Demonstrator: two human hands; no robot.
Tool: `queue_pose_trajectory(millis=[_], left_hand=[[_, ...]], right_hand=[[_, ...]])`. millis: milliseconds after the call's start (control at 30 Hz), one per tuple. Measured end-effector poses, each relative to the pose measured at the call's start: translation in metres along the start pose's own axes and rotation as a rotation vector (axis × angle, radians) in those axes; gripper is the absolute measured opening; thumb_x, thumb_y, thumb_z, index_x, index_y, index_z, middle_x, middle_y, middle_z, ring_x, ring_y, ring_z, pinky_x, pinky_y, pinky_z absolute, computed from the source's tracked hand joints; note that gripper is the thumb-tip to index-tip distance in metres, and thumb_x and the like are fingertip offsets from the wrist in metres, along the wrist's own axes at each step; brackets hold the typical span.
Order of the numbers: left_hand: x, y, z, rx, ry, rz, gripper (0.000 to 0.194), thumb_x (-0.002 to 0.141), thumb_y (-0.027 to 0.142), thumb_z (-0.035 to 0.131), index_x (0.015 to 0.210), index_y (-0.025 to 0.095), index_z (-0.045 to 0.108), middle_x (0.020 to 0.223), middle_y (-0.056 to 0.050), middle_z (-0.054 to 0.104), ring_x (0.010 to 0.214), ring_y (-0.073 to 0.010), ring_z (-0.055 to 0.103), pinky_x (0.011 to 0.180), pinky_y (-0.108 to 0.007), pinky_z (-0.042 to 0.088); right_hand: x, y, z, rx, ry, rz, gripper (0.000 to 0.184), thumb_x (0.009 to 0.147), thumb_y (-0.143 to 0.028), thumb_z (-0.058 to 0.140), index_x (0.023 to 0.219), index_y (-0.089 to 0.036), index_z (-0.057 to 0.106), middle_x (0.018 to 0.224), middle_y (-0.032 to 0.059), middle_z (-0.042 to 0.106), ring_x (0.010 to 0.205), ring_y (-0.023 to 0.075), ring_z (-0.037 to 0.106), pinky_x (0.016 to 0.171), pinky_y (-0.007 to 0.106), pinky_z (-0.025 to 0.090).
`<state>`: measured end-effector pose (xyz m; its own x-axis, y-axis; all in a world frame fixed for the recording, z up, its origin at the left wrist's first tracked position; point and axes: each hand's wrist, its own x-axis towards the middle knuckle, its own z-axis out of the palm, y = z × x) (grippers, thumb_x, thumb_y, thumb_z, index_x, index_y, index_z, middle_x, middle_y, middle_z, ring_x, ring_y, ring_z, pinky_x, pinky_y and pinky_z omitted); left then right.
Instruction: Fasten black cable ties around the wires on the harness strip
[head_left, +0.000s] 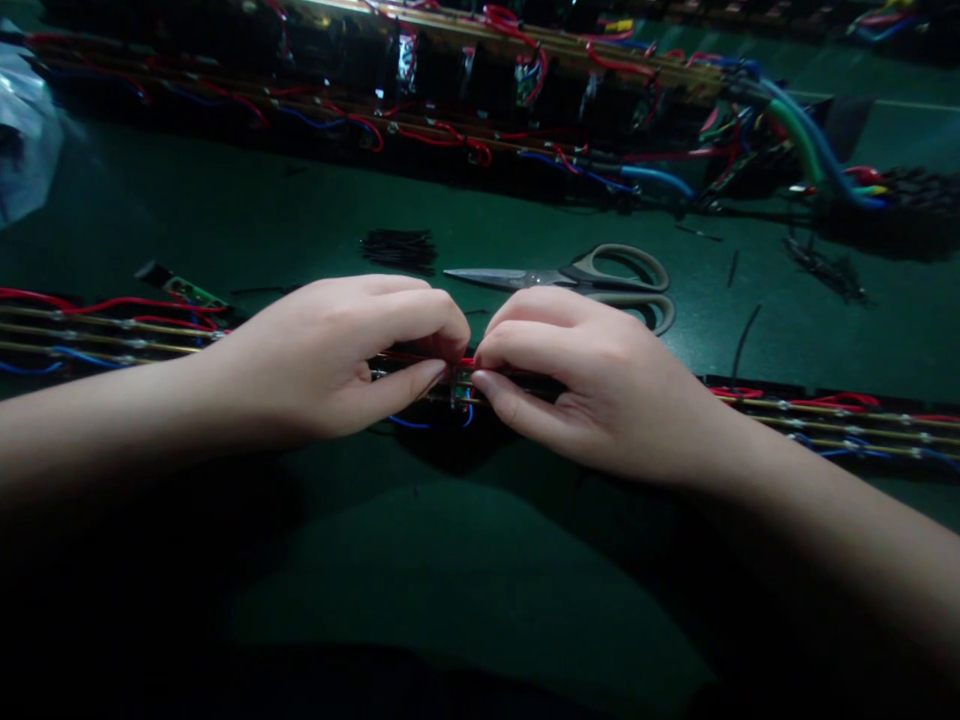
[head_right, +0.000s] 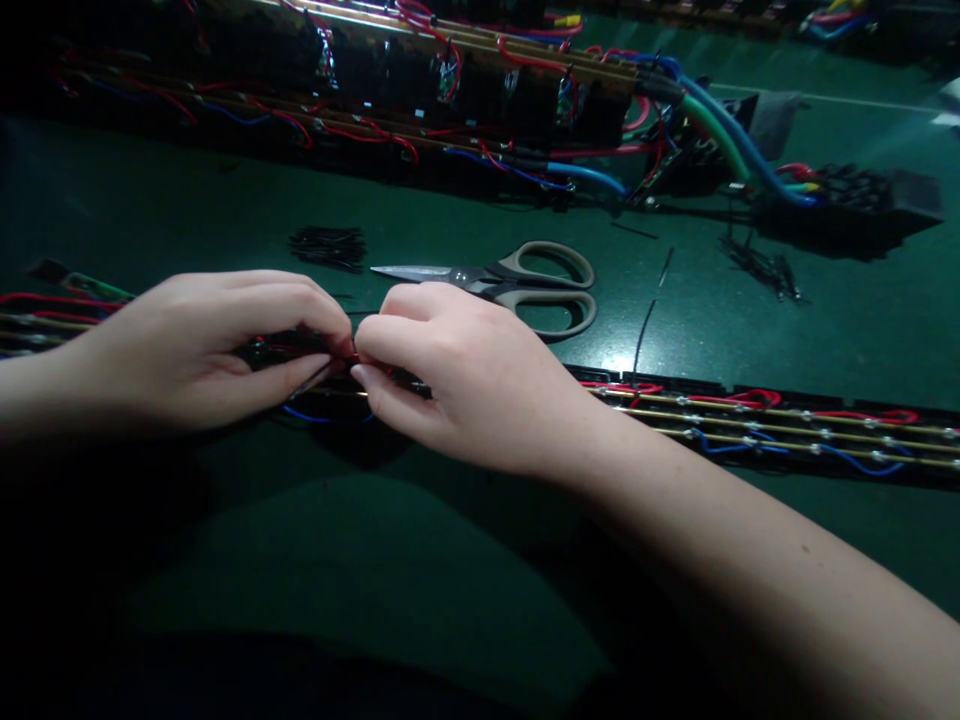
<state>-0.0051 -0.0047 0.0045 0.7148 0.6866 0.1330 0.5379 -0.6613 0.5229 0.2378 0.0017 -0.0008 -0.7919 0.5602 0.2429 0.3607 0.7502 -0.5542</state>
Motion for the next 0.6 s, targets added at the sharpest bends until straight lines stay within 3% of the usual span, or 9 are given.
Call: queue_pose_trajectory(millis=[600], left_hand=[[-0.001,0.001,-0.0028,0.011,-0.032,0.022,0.015,0.102,0.022,0.049,0.104,0.022,0.063,0.098,0.001,0.07,0.088,-0.0127,0.066,0.076,-0.023,0.048]], right_hand=[[-0.0007,-0.001,0.0001,-0.006,-0.001,0.009,0.02,0.101,-0.021,0.055,0.087,-0.015,0.067,0.089,0.007,0.065,0.081,0.0178,0.058,0.071,0.031,0.042]])
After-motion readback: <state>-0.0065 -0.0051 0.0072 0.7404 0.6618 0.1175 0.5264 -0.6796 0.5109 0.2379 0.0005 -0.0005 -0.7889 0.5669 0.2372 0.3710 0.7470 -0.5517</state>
